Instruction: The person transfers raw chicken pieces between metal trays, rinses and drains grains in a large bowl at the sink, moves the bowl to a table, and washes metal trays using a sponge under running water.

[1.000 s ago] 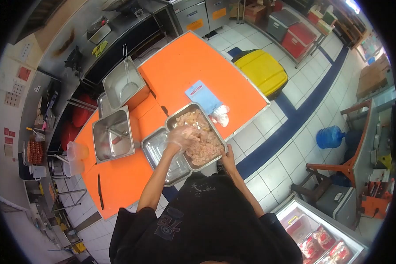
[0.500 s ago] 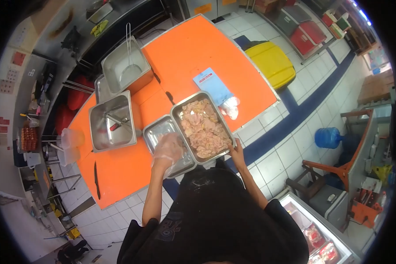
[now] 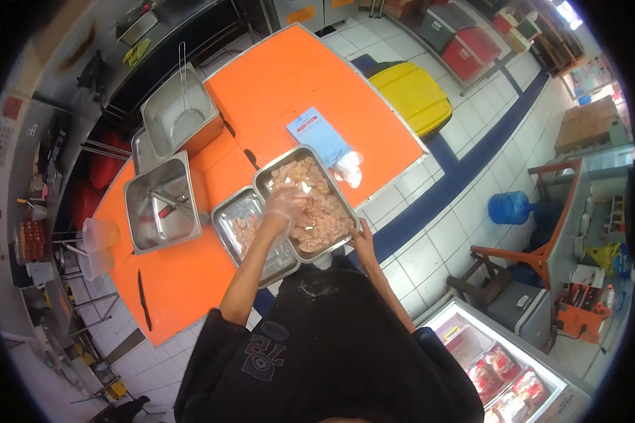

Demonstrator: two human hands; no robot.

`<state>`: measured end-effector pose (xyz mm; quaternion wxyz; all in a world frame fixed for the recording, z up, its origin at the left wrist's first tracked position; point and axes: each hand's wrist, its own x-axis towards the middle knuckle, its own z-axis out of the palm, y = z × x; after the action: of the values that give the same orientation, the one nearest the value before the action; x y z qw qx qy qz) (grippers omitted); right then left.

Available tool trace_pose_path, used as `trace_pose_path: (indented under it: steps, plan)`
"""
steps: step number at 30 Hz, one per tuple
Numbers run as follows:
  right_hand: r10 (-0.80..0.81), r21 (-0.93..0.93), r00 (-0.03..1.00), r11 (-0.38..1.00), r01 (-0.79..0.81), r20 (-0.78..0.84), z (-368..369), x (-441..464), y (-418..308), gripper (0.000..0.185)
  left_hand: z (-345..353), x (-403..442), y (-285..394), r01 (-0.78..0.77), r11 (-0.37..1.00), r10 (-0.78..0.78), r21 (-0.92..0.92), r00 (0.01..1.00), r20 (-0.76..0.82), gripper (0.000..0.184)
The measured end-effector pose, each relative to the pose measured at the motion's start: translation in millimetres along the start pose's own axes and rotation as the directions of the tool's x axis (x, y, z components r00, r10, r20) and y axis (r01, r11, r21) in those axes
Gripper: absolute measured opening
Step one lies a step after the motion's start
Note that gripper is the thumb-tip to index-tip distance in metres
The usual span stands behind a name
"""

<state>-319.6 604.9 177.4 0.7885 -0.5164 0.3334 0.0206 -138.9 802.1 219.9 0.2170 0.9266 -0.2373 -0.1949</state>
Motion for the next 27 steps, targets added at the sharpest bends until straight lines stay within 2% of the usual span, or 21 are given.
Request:
trace_pose_path:
  steps: [1,3,4,5,7,9,10,11,13,14,15,17,18,20,21,22,23,24,26,27]
  plan:
    - [0.002,0.001,1.0,1.0,-0.002,0.002,-0.6,-2.3,-1.9,0.044,-11.9,-18.7,-2.1,0.004,1.0,-0.004,0.015,1.0,0.012,0.044]
    - [0.01,0.01,1.0,1.0,-0.01,0.019,1.8,-3.8,-9.1,0.043,-81.7,-66.8,33.9,0.179,0.973,-0.196,-0.149,0.974,-0.114,0.041]
    - [0.017,-0.008,1.0,1.0,-0.017,0.012,2.0,-5.1,-10.5,0.043,-93.8,-88.0,35.6,0.19,0.972,-0.206,-0.139,0.972,-0.113,0.041]
    - [0.022,-0.028,1.0,0.999,-0.022,0.006,0.2,-5.3,-10.6,0.043,-102.8,-107.9,35.6,0.175,0.913,-0.251,-0.37,0.953,-0.168,0.04]
    - [0.039,-0.082,0.999,0.996,-0.039,0.008,-4.4,1.5,-1.5,0.041,-119.7,-126.1,45.3,0.136,0.806,-0.308,-0.576,0.928,-0.212,0.039]
    - [0.027,-0.073,0.999,0.997,-0.025,0.026,-4.7,1.1,-5.1,0.038,-128.8,-133.5,57.6,0.352,0.867,-0.424,-0.352,0.894,-0.149,0.036]
    - [0.033,-0.076,0.999,0.997,-0.03,0.026,-5.6,-2.1,-6.2,0.038,-126.0,-134.4,59.3,0.357,0.864,-0.428,-0.354,0.892,-0.146,0.036]
    - [0.032,-0.071,0.999,0.997,-0.028,0.042,-6.5,-3.2,-6.7,0.036,-123.3,-132.0,61.1,0.403,0.676,-0.489,-0.618,0.872,0.034,0.045]
    - [0.016,-0.062,0.998,0.998,-0.013,0.053,-5.2,-0.8,-10.6,0.035,-115.1,-118.2,63.1,0.432,0.415,-0.472,-0.801,0.855,0.216,0.056]
    - [0.019,-0.054,0.998,0.998,-0.016,0.061,-5.3,-1.4,-9.5,0.035,-103.0,-109.6,61.0,0.34,0.806,-0.358,-0.484,0.932,0.058,0.051]
    - [0.019,-0.053,0.997,0.999,-0.015,0.074,-7.1,-0.8,-8.9,0.035,-88.0,-99.1,59.0,0.173,0.984,-0.174,-0.041,0.984,-0.034,0.046]
    - [-0.006,-0.071,0.997,0.997,0.012,0.079,-10.9,5.9,-0.3,0.036,-52.7,-59.7,51.3,0.006,0.994,0.002,-0.113,0.997,0.072,0.058]
    - [-0.017,-0.074,0.997,0.997,0.022,0.073,-10.9,6.4,3.8,0.037,-49.8,-41.5,70.7,-0.012,0.999,0.01,0.041,0.998,0.064,0.052]
    - [-0.024,-0.074,0.998,0.997,0.028,0.059,-10.2,4.1,3.2,0.037,-24.5,-4.4,94.5,-0.04,0.981,0.033,0.192,0.999,0.043,0.046]
    - [-0.01,-0.067,0.999,0.998,0.012,0.037,-8.7,4.1,1.5,0.038,14.2,19.3,83.7,0.018,0.946,-0.006,0.325,0.999,-0.038,0.041]
    - [-0.002,-0.064,1.0,0.998,0.004,0.028,-4.8,-1.0,-7.0,0.039,33.1,34.4,74.8,0.044,0.923,-0.016,0.383,0.997,-0.077,0.039]
    - [-0.007,-0.07,1.0,0.998,0.009,0.017,-6.0,0.8,-7.3,0.039,51.4,49.3,66.3,0.075,0.897,-0.026,0.437,0.993,-0.116,0.036]
    - [-0.017,-0.071,0.998,0.997,0.02,0.053,-9.6,3.3,-3.7,0.039,53.9,59.5,53.8,-0.006,0.938,0.011,0.347,1.0,-0.013,0.034]
    - [-0.015,-0.071,0.996,0.997,0.022,0.091,-13.7,3.9,2.5,0.038,58.0,71.5,28.6,0.08,0.996,-0.078,-0.027,0.994,0.077,0.031]
    - [-0.008,-0.07,0.996,0.997,0.014,0.087,-16.7,4.3,5.0,0.038,46.3,61.5,29.8,0.082,0.996,-0.08,-0.027,0.993,0.085,0.031]
